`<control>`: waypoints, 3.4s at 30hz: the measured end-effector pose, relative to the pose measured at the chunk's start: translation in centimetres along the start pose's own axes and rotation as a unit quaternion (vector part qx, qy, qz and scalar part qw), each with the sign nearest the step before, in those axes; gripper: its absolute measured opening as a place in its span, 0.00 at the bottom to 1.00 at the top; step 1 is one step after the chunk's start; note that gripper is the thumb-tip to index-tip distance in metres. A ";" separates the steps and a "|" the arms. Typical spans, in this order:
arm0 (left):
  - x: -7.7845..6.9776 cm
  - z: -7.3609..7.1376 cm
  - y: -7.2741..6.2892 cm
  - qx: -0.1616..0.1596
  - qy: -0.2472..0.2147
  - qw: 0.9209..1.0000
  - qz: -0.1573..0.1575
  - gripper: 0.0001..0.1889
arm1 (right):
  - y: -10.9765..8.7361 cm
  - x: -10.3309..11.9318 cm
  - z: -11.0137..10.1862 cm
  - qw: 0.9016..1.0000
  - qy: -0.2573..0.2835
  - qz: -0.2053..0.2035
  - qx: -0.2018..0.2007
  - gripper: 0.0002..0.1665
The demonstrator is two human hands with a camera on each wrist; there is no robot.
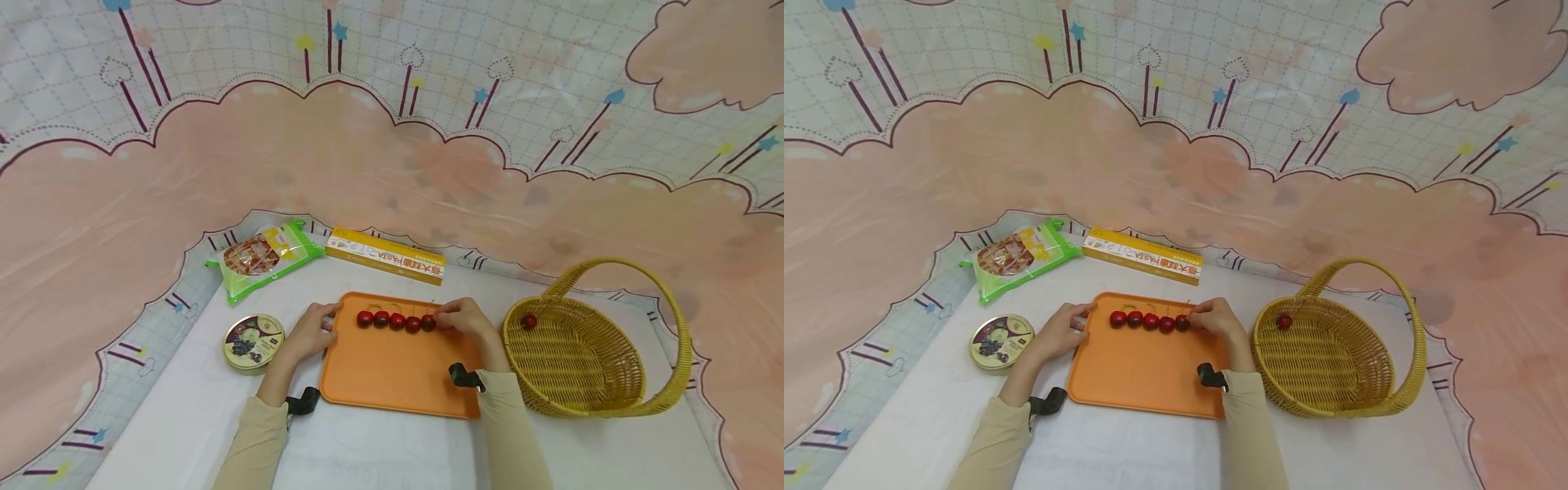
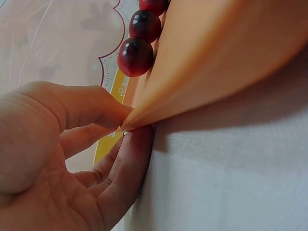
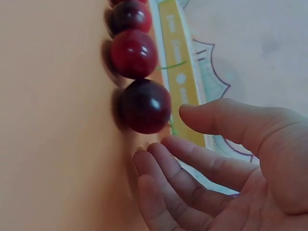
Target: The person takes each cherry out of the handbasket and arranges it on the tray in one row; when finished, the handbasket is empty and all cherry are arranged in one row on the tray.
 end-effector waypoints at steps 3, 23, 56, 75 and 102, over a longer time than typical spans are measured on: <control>0.0 0.0 0.1 0.001 0.002 1.000 0.002 0.32 | -0.5 0.5 -0.6 1.000 -0.007 -0.012 -0.007 0.17; -0.2 0.0 -0.2 0.005 0.004 1.000 0.002 0.32 | -4.9 0.9 -10.7 0.996 0.057 -0.021 -0.060 0.30; -0.1 -0.1 -0.2 0.001 0.006 1.000 0.011 0.31 | -5.3 -6.9 -14.8 0.984 0.004 0.075 -0.159 0.22; -0.1 -0.2 -0.3 0.001 0.006 1.000 0.012 0.32 | -6.3 -6.6 -14.8 0.988 0.049 0.077 -0.127 0.21; -0.5 0.0 -0.3 0.003 0.002 1.000 0.003 0.32 | -6.1 0.4 -11.1 0.972 0.219 -0.076 -0.049 0.31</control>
Point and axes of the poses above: each hand's wrist, its own y-axis towards the middle knuckle, its own z-axis out of the palm, x = y × z, the point moved 3 cm from there along y, towards the middle knuckle
